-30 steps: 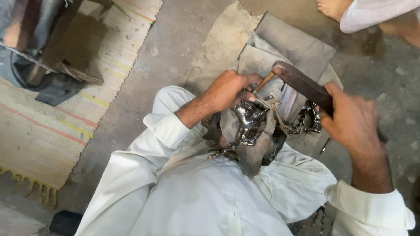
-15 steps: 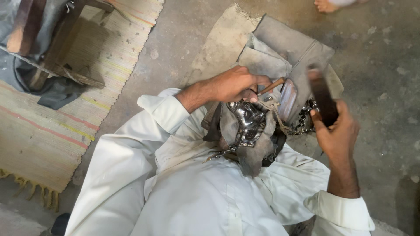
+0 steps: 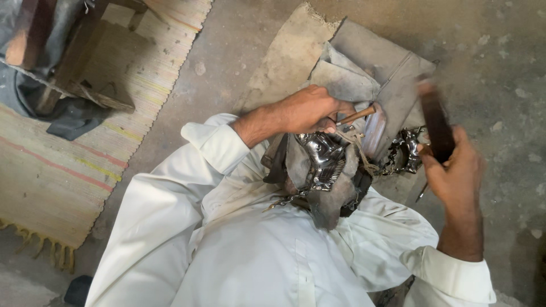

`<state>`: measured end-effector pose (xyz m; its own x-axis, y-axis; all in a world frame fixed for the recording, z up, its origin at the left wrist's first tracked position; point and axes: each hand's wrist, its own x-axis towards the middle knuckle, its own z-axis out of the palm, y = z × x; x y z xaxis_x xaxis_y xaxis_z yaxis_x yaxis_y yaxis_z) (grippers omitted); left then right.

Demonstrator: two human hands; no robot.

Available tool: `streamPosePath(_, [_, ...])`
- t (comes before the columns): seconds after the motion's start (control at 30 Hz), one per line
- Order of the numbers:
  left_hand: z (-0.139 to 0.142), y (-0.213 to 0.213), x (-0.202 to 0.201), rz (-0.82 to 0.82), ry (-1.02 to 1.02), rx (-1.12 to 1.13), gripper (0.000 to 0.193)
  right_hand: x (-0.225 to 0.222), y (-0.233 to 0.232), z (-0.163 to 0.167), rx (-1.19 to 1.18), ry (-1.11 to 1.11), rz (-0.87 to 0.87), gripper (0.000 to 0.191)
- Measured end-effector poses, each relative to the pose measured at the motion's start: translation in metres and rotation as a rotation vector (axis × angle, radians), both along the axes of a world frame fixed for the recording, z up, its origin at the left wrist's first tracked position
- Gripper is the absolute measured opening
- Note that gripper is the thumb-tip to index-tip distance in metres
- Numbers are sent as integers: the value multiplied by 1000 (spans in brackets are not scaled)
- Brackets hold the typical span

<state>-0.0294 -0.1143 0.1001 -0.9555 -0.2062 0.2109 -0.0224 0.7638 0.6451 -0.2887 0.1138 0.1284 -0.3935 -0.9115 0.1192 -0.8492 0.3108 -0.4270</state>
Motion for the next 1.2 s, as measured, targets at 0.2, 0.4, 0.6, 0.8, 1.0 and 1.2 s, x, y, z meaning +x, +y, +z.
streamPosePath(0.2, [2, 5, 2, 46, 13, -12, 39, 2, -7, 2, 52, -109, -92, 32])
streamPosePath(0.4, [7, 9, 8, 98, 17, 0, 37, 4, -12, 4, 123, 110, -2, 33])
streamPosePath(0.6, [6, 14, 17, 190, 19, 109, 31, 1, -22, 13, 150, 106, 61, 33])
streamPosePath(0.8, [3, 18, 23, 206, 117, 118, 34, 5, -34, 27, 83, 163, 111, 32])
streamPosePath(1.0, [-2, 25, 31, 254, 230, 206, 32, 11, -43, 33, 59, 121, 63, 31])
streamPosePath(1.2, [-8, 25, 29, 317, 215, 203, 35, 9, -52, 47, 92, 340, 77, 38])
